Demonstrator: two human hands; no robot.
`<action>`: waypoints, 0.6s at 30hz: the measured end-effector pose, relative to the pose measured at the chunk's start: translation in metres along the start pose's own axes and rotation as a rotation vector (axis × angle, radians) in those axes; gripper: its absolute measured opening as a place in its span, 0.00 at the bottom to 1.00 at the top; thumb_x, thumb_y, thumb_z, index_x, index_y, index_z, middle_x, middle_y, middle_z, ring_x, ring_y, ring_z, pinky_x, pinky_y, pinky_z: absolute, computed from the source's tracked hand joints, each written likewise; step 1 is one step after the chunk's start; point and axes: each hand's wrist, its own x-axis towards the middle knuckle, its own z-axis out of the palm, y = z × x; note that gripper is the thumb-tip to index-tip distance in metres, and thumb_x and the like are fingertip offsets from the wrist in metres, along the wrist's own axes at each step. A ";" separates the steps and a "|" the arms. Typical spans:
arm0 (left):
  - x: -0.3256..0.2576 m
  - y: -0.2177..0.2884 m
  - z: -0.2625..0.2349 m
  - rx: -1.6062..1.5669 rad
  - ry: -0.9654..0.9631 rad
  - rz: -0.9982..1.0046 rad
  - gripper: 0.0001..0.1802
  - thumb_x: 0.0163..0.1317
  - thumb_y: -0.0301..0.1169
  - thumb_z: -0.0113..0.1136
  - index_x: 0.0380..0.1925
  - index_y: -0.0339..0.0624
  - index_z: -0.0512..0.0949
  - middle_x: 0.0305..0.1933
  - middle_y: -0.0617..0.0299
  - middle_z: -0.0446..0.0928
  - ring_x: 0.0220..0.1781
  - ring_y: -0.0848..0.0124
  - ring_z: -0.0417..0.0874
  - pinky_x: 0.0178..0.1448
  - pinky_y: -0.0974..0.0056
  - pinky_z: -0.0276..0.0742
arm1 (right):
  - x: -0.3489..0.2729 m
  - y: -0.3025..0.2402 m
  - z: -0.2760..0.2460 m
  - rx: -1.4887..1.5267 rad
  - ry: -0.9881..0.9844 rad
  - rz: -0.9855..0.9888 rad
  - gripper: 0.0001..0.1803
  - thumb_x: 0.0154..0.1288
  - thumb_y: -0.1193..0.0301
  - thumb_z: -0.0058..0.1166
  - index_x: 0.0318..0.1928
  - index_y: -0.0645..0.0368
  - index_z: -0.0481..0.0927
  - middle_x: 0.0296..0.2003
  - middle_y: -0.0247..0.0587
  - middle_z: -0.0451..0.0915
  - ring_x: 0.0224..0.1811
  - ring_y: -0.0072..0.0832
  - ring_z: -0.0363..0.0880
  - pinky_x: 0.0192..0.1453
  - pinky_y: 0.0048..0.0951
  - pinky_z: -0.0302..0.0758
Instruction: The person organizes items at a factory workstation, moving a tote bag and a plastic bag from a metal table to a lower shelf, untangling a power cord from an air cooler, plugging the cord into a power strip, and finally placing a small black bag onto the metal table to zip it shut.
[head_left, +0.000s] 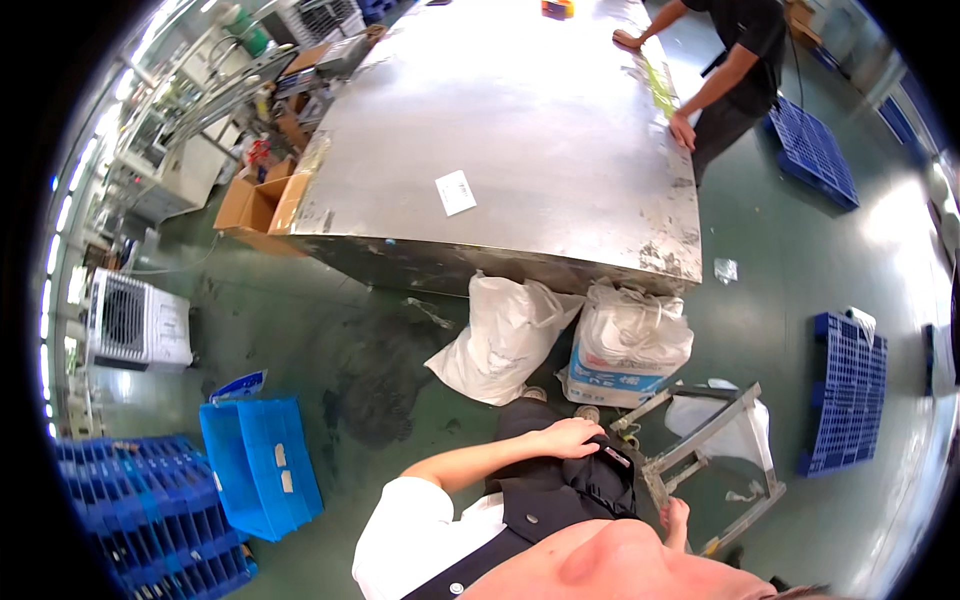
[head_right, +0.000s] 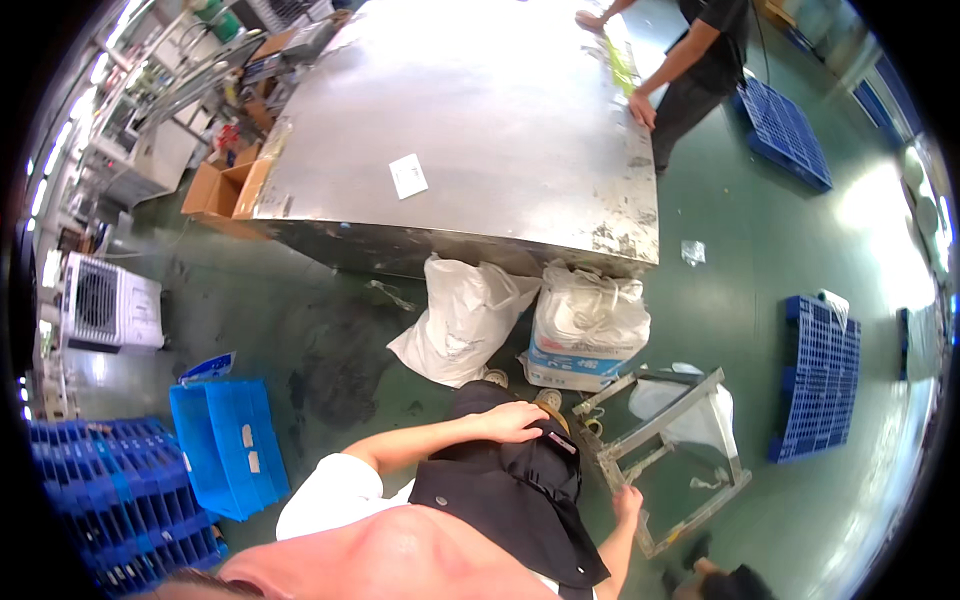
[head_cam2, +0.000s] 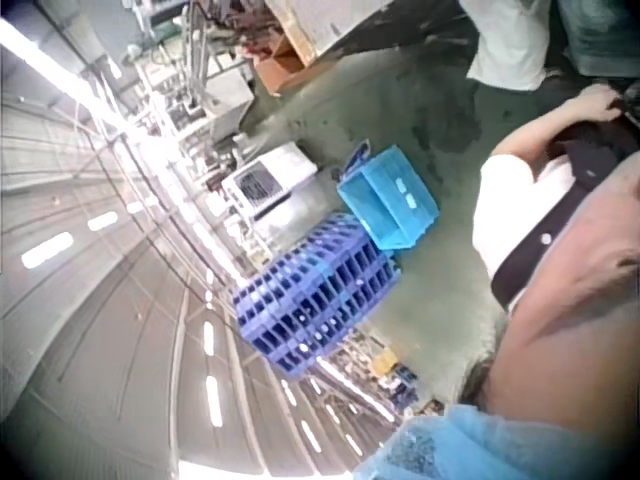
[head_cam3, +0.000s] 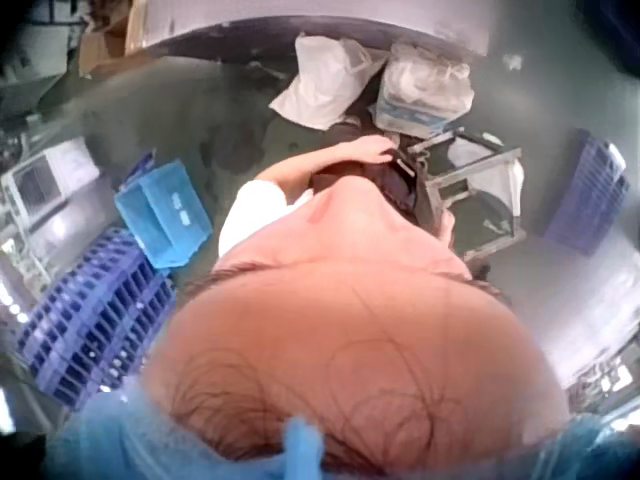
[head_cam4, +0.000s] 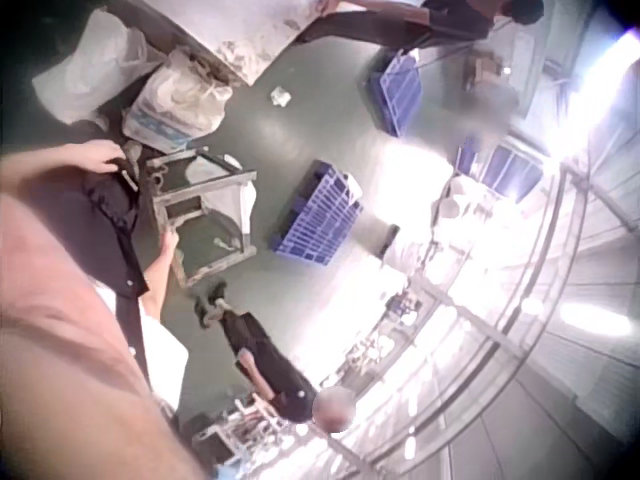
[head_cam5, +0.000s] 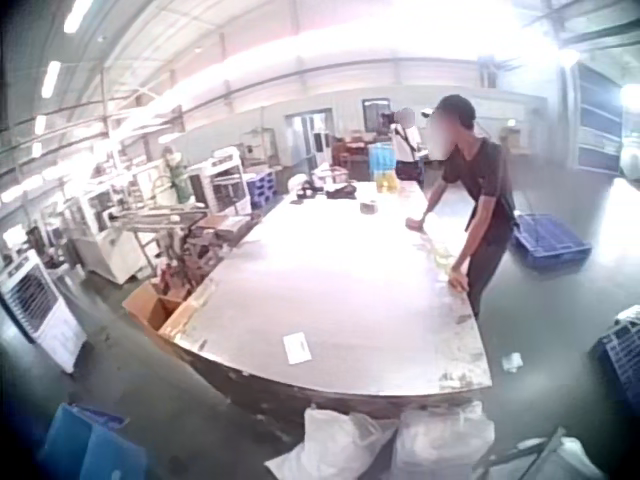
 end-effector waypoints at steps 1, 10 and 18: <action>0.004 0.000 -0.001 -0.017 -0.037 0.061 0.21 0.55 0.40 0.53 0.45 0.38 0.72 0.42 0.49 0.74 0.47 0.54 0.73 0.51 0.56 0.68 | -0.007 0.002 0.012 0.001 0.002 -0.015 0.11 0.58 0.69 0.50 0.38 0.64 0.74 0.19 0.35 0.72 0.16 0.22 0.68 0.17 0.23 0.65; 0.026 0.042 -0.095 -0.176 -0.489 0.089 0.19 0.56 0.38 0.53 0.43 0.36 0.74 0.43 0.52 0.76 0.47 0.58 0.76 0.52 0.60 0.70 | -0.052 -0.015 0.121 -0.142 -0.198 -0.210 0.14 0.56 0.68 0.52 0.38 0.67 0.77 0.24 0.38 0.77 0.26 0.22 0.74 0.29 0.22 0.71; 0.037 0.137 -0.196 -0.591 0.161 0.486 0.12 0.58 0.28 0.53 0.42 0.37 0.74 0.43 0.60 0.75 0.49 0.70 0.72 0.55 0.66 0.65 | -0.045 -0.006 0.131 -0.579 -0.132 -0.378 0.17 0.57 0.62 0.48 0.40 0.60 0.79 0.34 0.48 0.80 0.39 0.38 0.79 0.44 0.35 0.73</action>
